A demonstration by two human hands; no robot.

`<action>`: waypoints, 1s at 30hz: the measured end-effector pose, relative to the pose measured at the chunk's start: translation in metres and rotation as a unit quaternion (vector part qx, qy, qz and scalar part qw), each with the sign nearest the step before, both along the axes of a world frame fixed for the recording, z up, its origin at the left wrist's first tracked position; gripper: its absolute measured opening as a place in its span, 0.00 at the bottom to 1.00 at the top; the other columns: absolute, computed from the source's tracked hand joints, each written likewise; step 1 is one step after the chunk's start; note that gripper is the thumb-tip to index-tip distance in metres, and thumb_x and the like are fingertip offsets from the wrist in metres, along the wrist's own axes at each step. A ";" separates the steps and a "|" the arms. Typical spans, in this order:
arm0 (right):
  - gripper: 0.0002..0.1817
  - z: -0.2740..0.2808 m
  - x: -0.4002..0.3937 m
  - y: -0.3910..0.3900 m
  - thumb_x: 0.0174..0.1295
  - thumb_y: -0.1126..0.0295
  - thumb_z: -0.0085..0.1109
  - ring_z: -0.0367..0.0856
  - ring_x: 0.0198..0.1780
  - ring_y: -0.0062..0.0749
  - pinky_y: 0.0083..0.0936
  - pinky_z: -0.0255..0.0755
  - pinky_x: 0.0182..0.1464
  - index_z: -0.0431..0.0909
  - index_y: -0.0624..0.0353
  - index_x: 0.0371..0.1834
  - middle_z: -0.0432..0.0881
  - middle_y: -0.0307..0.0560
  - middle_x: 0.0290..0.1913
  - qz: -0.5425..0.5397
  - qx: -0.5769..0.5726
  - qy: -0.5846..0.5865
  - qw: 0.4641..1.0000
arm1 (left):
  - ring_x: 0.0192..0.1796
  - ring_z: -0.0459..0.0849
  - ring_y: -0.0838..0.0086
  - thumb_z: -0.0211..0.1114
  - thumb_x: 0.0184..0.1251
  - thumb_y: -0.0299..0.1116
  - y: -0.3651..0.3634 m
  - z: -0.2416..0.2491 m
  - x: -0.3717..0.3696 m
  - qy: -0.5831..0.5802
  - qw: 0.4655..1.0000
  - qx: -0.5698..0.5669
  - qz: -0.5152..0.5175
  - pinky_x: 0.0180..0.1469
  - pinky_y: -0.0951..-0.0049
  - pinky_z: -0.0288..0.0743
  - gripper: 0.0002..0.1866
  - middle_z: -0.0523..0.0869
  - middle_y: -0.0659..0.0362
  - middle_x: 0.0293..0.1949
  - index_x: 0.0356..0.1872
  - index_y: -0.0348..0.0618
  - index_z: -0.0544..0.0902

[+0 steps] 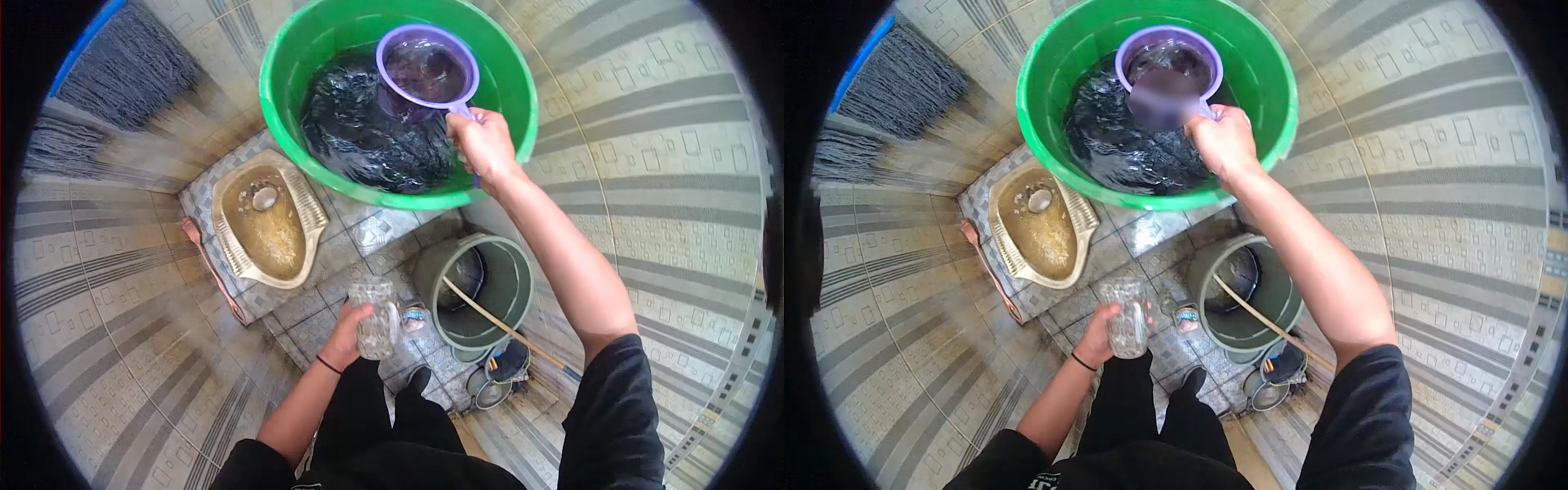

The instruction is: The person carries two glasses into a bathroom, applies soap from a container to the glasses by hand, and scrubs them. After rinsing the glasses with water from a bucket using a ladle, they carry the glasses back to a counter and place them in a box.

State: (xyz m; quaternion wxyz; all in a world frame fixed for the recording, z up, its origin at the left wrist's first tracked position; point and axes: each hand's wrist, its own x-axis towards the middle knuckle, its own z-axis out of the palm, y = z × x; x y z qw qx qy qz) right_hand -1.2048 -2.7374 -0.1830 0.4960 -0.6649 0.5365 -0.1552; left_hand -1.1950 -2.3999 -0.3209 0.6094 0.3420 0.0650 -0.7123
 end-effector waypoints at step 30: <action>0.14 -0.217 -0.377 0.230 0.64 0.58 0.53 0.59 0.13 0.13 0.17 0.50 0.15 0.77 0.57 0.30 0.69 0.34 0.16 -0.143 0.032 -0.081 0.986 | 0.45 0.84 0.63 0.50 0.66 0.57 -0.002 -0.218 -0.138 -0.082 0.991 -0.101 -0.023 0.48 0.60 0.80 0.29 0.82 0.53 0.46 0.57 0.43 0.73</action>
